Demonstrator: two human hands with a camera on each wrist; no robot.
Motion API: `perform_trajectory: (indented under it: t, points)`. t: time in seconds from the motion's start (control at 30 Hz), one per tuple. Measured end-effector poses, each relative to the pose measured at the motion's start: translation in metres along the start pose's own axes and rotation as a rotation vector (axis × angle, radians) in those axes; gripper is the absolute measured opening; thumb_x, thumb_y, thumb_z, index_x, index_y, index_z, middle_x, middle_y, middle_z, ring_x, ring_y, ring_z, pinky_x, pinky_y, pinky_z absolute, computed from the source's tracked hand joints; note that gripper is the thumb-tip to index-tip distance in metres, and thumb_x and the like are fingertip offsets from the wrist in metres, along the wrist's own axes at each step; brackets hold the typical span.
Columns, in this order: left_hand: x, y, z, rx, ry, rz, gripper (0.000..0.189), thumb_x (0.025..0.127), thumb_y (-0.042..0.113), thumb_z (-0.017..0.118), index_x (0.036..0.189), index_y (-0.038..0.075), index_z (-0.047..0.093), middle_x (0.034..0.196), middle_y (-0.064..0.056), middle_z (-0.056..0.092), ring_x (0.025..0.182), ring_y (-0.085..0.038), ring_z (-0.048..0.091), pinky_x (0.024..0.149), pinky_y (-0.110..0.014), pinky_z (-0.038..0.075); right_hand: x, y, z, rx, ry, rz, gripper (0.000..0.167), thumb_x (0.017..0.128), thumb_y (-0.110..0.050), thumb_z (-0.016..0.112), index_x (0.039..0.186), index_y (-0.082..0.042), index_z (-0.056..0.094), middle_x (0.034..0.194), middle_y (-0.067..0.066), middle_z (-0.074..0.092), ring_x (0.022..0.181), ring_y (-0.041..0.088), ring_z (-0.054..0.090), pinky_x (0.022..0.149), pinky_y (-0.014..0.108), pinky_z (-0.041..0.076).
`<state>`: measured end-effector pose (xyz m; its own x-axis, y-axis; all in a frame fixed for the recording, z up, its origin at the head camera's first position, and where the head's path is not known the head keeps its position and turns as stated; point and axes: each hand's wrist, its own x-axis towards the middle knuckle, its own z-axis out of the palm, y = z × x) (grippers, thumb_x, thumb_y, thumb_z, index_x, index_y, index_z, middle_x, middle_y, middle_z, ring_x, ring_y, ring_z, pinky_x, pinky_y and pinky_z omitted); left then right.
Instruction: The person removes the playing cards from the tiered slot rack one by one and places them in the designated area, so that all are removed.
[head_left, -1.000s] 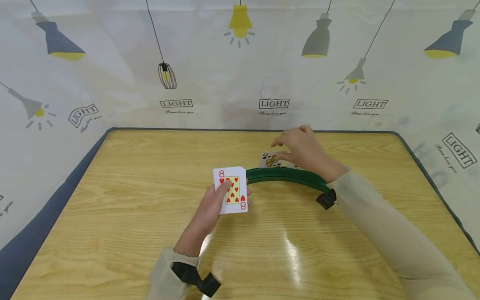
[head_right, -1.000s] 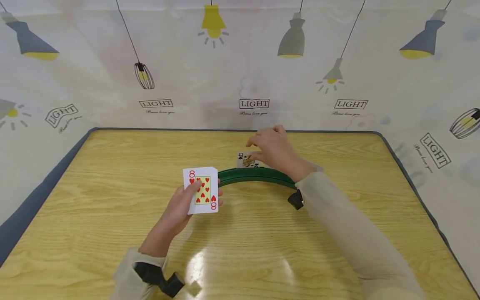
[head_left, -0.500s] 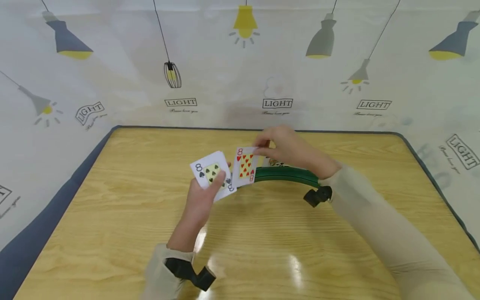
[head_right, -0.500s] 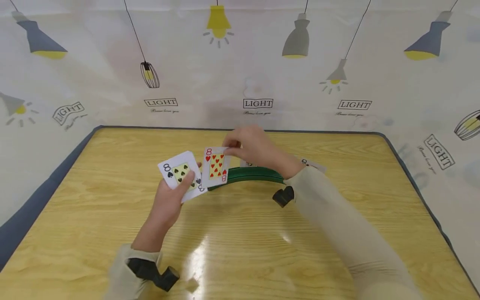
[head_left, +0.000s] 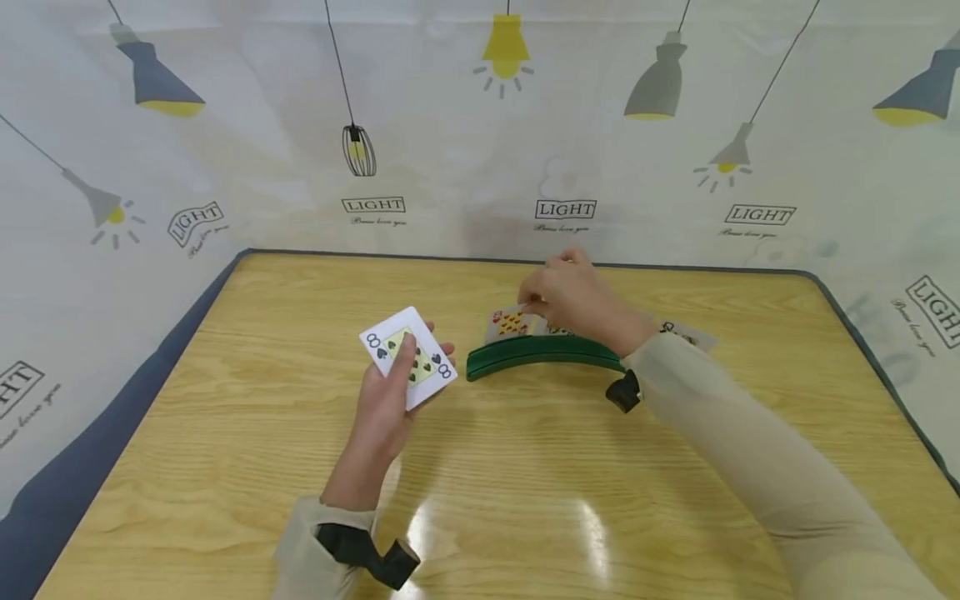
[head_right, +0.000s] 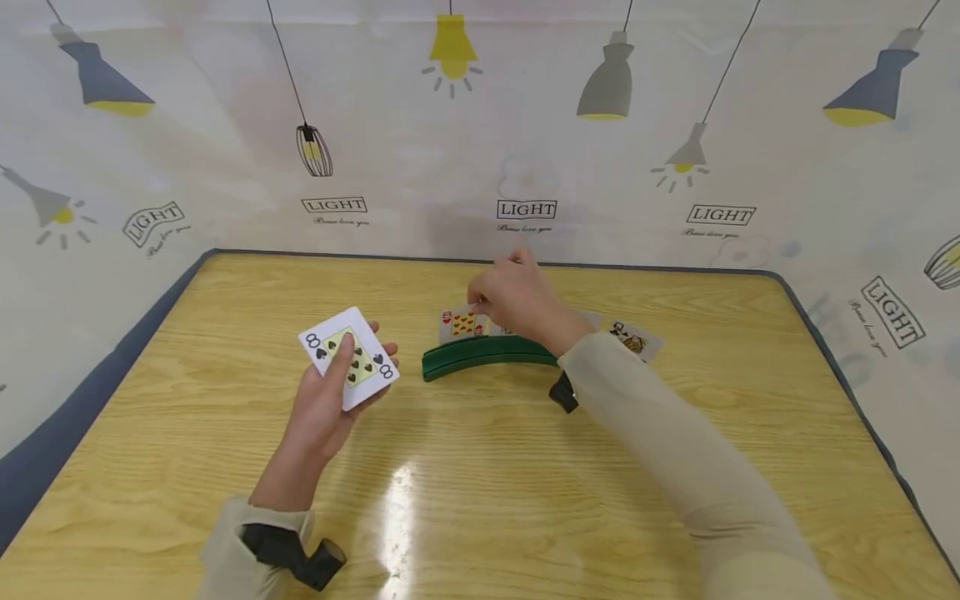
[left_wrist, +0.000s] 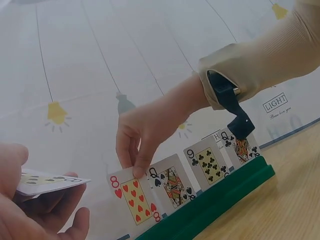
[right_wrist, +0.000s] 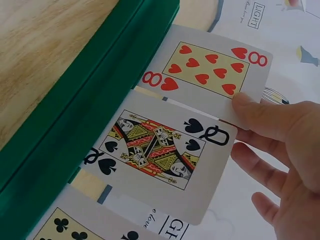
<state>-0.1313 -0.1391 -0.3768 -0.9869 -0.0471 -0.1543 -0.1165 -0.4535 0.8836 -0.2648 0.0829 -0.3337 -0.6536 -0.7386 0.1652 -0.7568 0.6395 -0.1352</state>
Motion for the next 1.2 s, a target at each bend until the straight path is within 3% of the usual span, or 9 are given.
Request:
perform_trajectory:
  t: [0.23,0.33,0.53,0.67,0.77,0.93,1.07,1.17,1.2]
  points:
    - [-0.002,0.001,0.002,0.005,-0.023,-0.001,0.042,0.098,0.034,0.041,0.128,0.006,0.048,0.101,-0.011,0.065,0.098,-0.022,0.062,0.079,-0.033,0.049,-0.003,-0.001,-0.002,0.006,0.039,-0.001,0.007,0.081,-0.017,0.070,0.088,-0.016,0.073,0.086,-0.004,0.069,0.079,0.015,0.058,0.090,0.048,0.028]
    - [-0.002,0.001,0.002,0.019,-0.034,-0.009,0.043,0.097,0.035,0.041,0.128,0.005,0.048,0.104,-0.014,0.064,0.101,-0.027,0.060,0.078,-0.033,0.050,-0.003,-0.002,-0.002,0.017,0.024,0.000,0.007,0.081,-0.016,0.070,0.087,-0.016,0.073,0.086,-0.004,0.069,0.078,0.014,0.059,0.092,0.048,0.027]
    - [-0.002,-0.001,0.004,0.034,-0.050,-0.016,0.046,0.097,0.036,0.041,0.129,0.003,0.046,0.109,-0.019,0.062,0.099,-0.023,0.061,0.075,-0.030,0.050,-0.002,-0.004,0.001,0.006,0.009,-0.026,0.006,0.080,-0.018,0.071,0.086,-0.017,0.073,0.086,-0.005,0.069,0.079,0.013,0.058,0.092,0.045,0.027]
    - [-0.002,-0.001,0.004,0.027,-0.050,-0.008,0.047,0.097,0.036,0.041,0.130,0.003,0.045,0.113,-0.023,0.058,0.104,-0.029,0.058,0.075,-0.030,0.051,-0.001,-0.004,0.005,-0.005,0.007,-0.035,0.006,0.080,-0.018,0.072,0.086,-0.017,0.073,0.083,-0.005,0.068,0.077,0.013,0.057,0.090,0.046,0.029]
    - [-0.001,-0.001,0.005,0.006,-0.059,-0.010,0.047,0.099,0.034,0.038,0.132,0.001,0.043,0.114,-0.019,0.059,0.104,-0.029,0.058,0.076,-0.032,0.050,-0.001,-0.003,0.008,-0.010,-0.012,-0.034,0.006,0.081,-0.018,0.071,0.086,-0.016,0.073,0.082,-0.006,0.068,0.075,0.013,0.057,0.090,0.047,0.029]
    - [0.000,-0.001,0.007,-0.056,-0.113,-0.072,0.043,0.101,0.024,0.024,0.134,0.000,0.038,0.113,-0.021,0.057,0.095,-0.024,0.062,0.080,-0.035,0.049,-0.004,-0.007,0.003,-0.065,-0.074,0.008,0.025,0.080,-0.022,0.072,0.104,-0.015,0.069,0.095,-0.002,0.067,0.091,0.018,0.057,0.094,0.049,0.026]
    - [-0.002,-0.007,0.007,0.128,-0.129,-0.087,0.035,0.098,0.013,0.035,0.128,-0.003,0.044,0.108,-0.023,0.059,0.087,-0.023,0.064,0.074,-0.034,0.051,-0.021,-0.028,-0.016,-0.046,-0.009,-0.004,0.042,0.083,-0.030,0.068,0.120,-0.013,0.061,0.112,0.005,0.061,0.104,0.024,0.053,0.095,0.048,0.029]
    - [-0.005,-0.015,0.012,0.323,-0.265,-0.062,0.030,0.094,0.008,0.048,0.120,-0.007,0.049,0.097,-0.021,0.063,0.080,-0.025,0.065,0.068,-0.038,0.052,-0.047,-0.047,-0.019,0.114,0.023,-0.039,0.039,0.087,-0.031,0.063,0.120,-0.009,0.060,0.105,0.004,0.063,0.090,0.015,0.059,0.085,0.038,0.041]
    - [-0.006,-0.018,0.015,0.358,-0.340,-0.058,0.030,0.093,0.009,0.050,0.119,-0.007,0.050,0.097,-0.022,0.063,0.081,-0.027,0.065,0.068,-0.040,0.052,-0.057,-0.052,-0.017,0.191,0.005,-0.027,0.037,0.088,-0.029,0.062,0.119,-0.008,0.060,0.101,0.003,0.064,0.085,0.012,0.059,0.080,0.034,0.045]
